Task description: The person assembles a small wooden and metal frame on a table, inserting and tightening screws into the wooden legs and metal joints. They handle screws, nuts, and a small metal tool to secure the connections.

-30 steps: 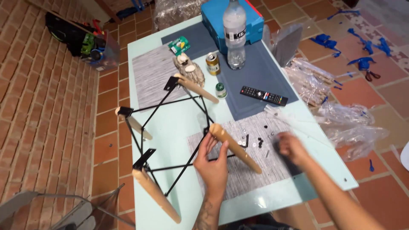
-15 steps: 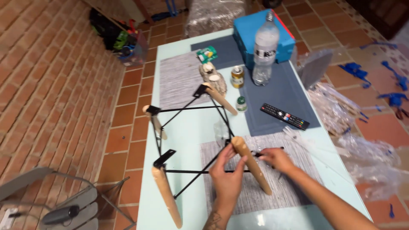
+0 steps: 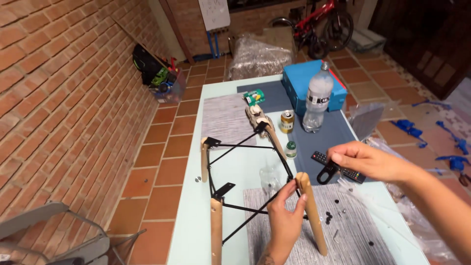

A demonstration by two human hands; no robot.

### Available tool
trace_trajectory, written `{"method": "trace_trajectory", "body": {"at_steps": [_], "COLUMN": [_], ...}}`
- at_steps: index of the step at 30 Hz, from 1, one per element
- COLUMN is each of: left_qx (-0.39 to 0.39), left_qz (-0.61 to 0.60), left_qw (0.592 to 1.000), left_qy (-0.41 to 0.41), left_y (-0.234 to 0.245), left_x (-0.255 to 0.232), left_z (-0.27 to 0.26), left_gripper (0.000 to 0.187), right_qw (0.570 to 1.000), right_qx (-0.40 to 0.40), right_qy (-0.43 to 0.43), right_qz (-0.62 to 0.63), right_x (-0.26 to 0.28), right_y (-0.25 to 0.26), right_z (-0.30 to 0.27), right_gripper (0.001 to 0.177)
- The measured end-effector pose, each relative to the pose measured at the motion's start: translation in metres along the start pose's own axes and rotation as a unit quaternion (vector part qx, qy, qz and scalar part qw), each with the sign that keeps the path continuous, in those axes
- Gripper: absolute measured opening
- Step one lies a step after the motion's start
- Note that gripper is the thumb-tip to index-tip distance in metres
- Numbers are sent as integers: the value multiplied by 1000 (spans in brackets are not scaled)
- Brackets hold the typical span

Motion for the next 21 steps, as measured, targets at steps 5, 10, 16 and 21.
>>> {"method": "trace_trajectory", "body": {"at_steps": [5, 10, 16, 21], "left_qx": [21, 54, 51, 38], "left_qz": [-9, -3, -22, -17], "left_qw": [1000, 999, 998, 999], "left_qy": [19, 3, -17, -28], "left_y": [-5, -9, -12, -12], "left_x": [5, -5, -3, -1], "left_z": [1, 2, 3, 6], "left_gripper": [45, 47, 44, 41], "right_qw": [977, 896, 813, 769], "right_qx": [11, 108, 60, 40], "right_qy": [39, 206, 351, 425], "right_qz": [-209, -377, -460, -476], "right_x": [30, 38, 64, 58], "right_y": [3, -21, -55, -65], "right_z": [38, 70, 68, 60], "right_gripper": [46, 45, 39, 42]}}
Point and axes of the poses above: each hand's wrist, its own z-axis towards the middle knuckle, its own y-axis out of the back of the hand, x = y × z, the point moved 7 cm from there along z, towards the middle knuckle
